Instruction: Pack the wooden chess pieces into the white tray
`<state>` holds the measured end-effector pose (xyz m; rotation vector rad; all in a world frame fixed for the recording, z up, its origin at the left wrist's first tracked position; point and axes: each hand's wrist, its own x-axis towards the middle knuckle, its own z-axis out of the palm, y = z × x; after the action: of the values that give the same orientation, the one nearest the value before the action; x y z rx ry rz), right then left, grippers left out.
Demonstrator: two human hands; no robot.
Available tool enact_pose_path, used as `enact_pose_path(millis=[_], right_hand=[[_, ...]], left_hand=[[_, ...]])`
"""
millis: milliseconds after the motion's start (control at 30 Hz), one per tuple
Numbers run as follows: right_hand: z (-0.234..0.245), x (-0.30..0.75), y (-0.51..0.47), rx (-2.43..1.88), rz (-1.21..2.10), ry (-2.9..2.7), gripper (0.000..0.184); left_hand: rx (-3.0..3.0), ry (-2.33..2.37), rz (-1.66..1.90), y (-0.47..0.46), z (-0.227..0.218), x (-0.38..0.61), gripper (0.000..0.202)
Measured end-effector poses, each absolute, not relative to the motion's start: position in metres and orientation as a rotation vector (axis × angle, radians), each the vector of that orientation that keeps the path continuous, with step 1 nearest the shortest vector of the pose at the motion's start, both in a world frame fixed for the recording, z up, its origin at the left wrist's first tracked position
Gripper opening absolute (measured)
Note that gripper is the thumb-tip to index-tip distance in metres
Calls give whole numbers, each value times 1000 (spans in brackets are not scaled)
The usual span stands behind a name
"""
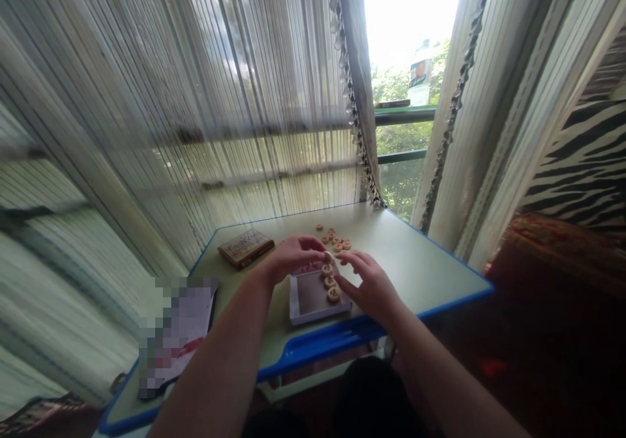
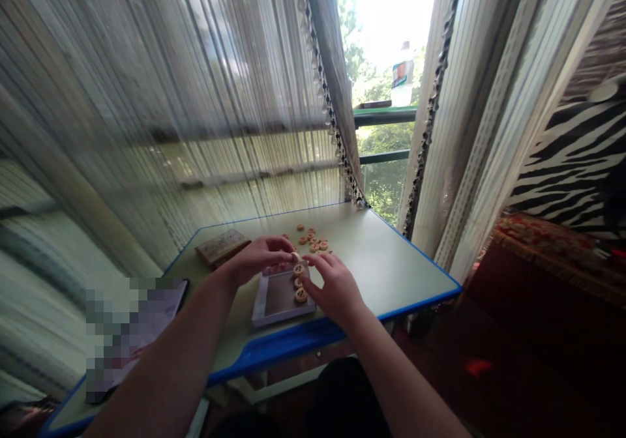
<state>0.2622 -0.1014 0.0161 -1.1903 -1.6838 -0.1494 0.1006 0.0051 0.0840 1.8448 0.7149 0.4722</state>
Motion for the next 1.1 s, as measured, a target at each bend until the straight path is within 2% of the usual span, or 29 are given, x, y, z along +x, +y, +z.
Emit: enact_pose_path(millis=[200,500,567,700,800,933,1100], right_hand=[[17,260,-104,-1144,-205,-1689,29],[19,257,-105,-1193,-187,-1690,14],[18,257,-105,-1213,-162,-1698,13],[16,258,-103,-1312,-47,-1759,12],[16,260,-100,-1389,94,-1802,12],[17,262,-98,-1419,214,-1824,14],[18,261,-97,-1444,262,-1823,16]], left_hand=[[1795,654,407,0,87,102,30],[1827,616,274,-3,84,106,35],[1812,641,353,-2,82,107,40],[1770,753,767,7,80,105,48],[1893,787,782,16,77,100,49],[2276,916,640,23,69,99,42],[2505,1057,667,26,63,101,31]])
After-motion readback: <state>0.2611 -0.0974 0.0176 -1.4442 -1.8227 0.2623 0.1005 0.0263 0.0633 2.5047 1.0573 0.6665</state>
